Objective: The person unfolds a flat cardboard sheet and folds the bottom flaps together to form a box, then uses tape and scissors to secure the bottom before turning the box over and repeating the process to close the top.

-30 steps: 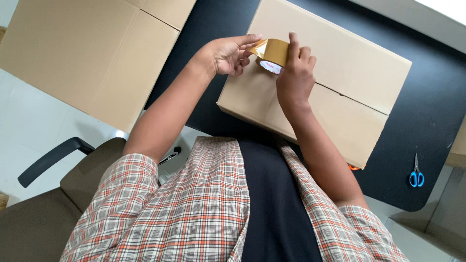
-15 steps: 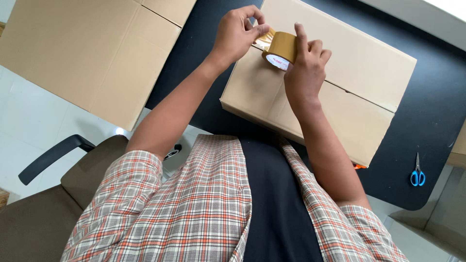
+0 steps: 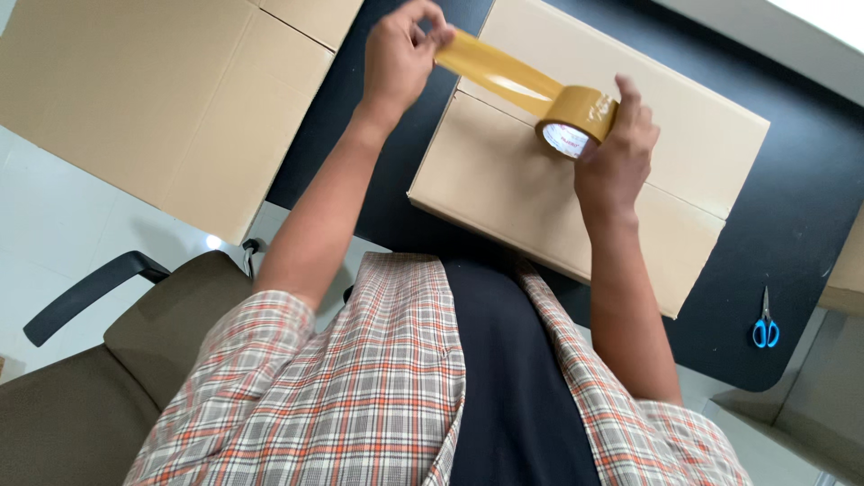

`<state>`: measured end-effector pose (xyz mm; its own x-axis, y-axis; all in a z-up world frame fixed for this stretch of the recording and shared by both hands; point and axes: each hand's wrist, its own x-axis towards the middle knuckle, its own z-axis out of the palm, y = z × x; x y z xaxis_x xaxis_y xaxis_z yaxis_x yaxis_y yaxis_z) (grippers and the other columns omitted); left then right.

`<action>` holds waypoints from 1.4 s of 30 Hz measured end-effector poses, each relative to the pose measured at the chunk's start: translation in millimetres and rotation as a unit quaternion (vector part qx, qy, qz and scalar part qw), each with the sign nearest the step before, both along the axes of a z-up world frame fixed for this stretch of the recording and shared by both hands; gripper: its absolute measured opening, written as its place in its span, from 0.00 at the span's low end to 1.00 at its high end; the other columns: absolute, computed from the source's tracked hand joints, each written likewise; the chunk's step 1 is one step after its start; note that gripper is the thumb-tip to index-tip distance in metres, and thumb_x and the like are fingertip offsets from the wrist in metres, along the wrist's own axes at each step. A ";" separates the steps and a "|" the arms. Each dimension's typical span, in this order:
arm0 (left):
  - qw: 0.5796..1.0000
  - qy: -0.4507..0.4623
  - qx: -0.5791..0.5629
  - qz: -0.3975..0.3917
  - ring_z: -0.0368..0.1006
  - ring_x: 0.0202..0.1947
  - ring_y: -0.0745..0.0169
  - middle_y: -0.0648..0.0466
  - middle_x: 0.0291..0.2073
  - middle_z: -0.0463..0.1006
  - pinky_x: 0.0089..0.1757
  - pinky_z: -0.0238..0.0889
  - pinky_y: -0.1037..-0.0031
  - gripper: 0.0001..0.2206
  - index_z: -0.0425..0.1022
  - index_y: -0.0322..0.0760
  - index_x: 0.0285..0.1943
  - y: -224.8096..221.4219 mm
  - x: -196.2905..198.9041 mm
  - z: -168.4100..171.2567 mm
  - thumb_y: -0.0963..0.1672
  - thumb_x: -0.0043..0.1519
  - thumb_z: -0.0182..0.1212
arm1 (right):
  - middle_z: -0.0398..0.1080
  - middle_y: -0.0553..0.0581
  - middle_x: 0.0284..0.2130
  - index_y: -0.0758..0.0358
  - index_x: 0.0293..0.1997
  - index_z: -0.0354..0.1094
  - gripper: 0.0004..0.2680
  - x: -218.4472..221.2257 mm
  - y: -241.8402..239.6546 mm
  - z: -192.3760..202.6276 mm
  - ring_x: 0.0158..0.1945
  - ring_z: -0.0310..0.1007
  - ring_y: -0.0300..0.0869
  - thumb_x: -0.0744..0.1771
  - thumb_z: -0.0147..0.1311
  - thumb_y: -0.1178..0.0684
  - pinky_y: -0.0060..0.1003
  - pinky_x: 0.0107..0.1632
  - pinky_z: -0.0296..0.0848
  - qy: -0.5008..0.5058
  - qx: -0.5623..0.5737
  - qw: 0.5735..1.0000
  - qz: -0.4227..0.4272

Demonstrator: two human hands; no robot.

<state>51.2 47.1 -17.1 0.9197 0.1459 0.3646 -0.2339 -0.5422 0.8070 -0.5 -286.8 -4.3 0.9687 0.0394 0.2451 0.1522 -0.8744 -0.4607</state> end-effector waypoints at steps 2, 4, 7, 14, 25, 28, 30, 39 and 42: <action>1.000 0.018 0.003 -0.005 0.61 0.20 0.76 0.64 0.18 0.71 0.26 0.55 0.74 0.10 0.78 0.48 0.40 -2.5 -5.5 -2.2 0.47 0.73 0.75 | 0.69 0.64 0.51 0.54 0.77 0.58 0.29 1.9 -5.1 -8.3 0.51 0.67 0.62 0.66 0.53 0.73 0.59 0.43 0.72 -0.029 0.023 0.999 0.035; 0.999 0.044 0.004 -0.007 0.58 0.20 0.74 0.65 0.17 0.68 0.27 0.55 0.74 0.11 0.76 0.48 0.40 -3.3 -10.2 -14.5 0.47 0.74 0.74 | 0.70 0.65 0.52 0.59 0.74 0.60 0.28 0.2 -6.2 -14.1 0.52 0.68 0.60 0.65 0.51 0.75 0.55 0.48 0.72 -0.049 0.046 0.995 0.072; 0.998 0.049 -0.006 0.032 0.88 0.38 0.56 0.44 0.73 0.75 0.40 0.79 0.72 0.08 0.76 0.55 0.41 -3.9 0.5 -34.5 0.49 0.73 0.70 | 0.69 0.67 0.55 0.64 0.73 0.61 0.27 5.2 -5.2 -12.7 0.53 0.73 0.59 0.64 0.50 0.77 0.52 0.53 0.75 -0.089 0.083 0.986 0.111; 0.979 0.037 -0.182 -0.083 0.68 0.29 0.75 0.60 0.23 0.73 0.38 0.73 0.78 0.13 0.72 0.43 0.49 -0.5 -0.2 -33.7 0.50 0.73 0.71 | 0.70 0.69 0.59 0.65 0.75 0.59 0.27 8.8 -7.0 -2.8 0.53 0.72 0.60 0.66 0.54 0.76 0.52 0.53 0.75 -0.069 0.068 0.986 0.139; 0.939 0.117 -0.297 -0.129 0.89 0.39 0.65 0.47 0.36 0.92 0.45 0.87 0.77 0.13 0.78 0.41 0.56 17.7 -0.2 -49.0 0.43 0.67 0.77 | 0.67 0.71 0.64 0.67 0.76 0.57 0.32 5.0 -5.1 -2.8 0.63 0.71 0.66 0.62 0.48 0.79 0.56 0.62 0.74 -0.068 0.047 0.986 0.147; 0.932 0.153 -0.314 -0.098 0.87 0.36 0.68 0.49 0.35 0.92 0.48 0.90 0.75 0.33 0.67 0.42 0.80 23.5 5.1 -61.6 0.43 0.67 0.81 | 0.71 0.70 0.59 0.65 0.74 0.61 0.30 5.7 -5.0 -6.9 0.53 0.74 0.64 0.62 0.52 0.78 0.55 0.52 0.72 -0.099 0.009 0.986 0.136; 0.913 0.159 -0.363 -0.099 0.80 0.35 0.75 0.46 0.37 0.93 0.45 0.91 0.74 0.38 0.66 0.43 0.83 26.7 9.9 -77.7 0.41 0.64 0.83 | 0.73 0.63 0.65 0.62 0.75 0.62 0.32 5.0 -5.6 -3.4 0.61 0.75 0.62 0.60 0.51 0.74 0.55 0.51 0.66 -0.084 -0.036 0.988 0.120; 0.904 0.204 -0.374 -0.031 0.90 0.33 0.71 0.43 0.44 0.96 0.39 0.73 0.86 0.39 0.67 0.47 0.84 50.2 -18.3 -41.9 0.42 0.63 0.83 | 0.73 0.56 0.47 0.57 0.61 0.70 0.24 -8.0 -2.4 -1.1 0.45 0.64 0.57 0.59 0.63 0.68 0.51 0.41 0.56 -0.112 -0.156 0.980 0.054; 0.899 0.181 -0.398 -0.040 0.81 0.33 0.78 0.47 0.39 0.94 0.47 0.88 0.81 0.36 0.67 0.36 0.82 46.4 -20.5 -41.9 0.38 0.63 0.79 | 0.70 0.56 0.44 0.57 0.57 0.70 0.18 3.3 -6.1 -15.7 0.43 0.64 0.57 0.62 0.64 0.64 0.51 0.40 0.57 -0.125 -0.187 0.973 0.051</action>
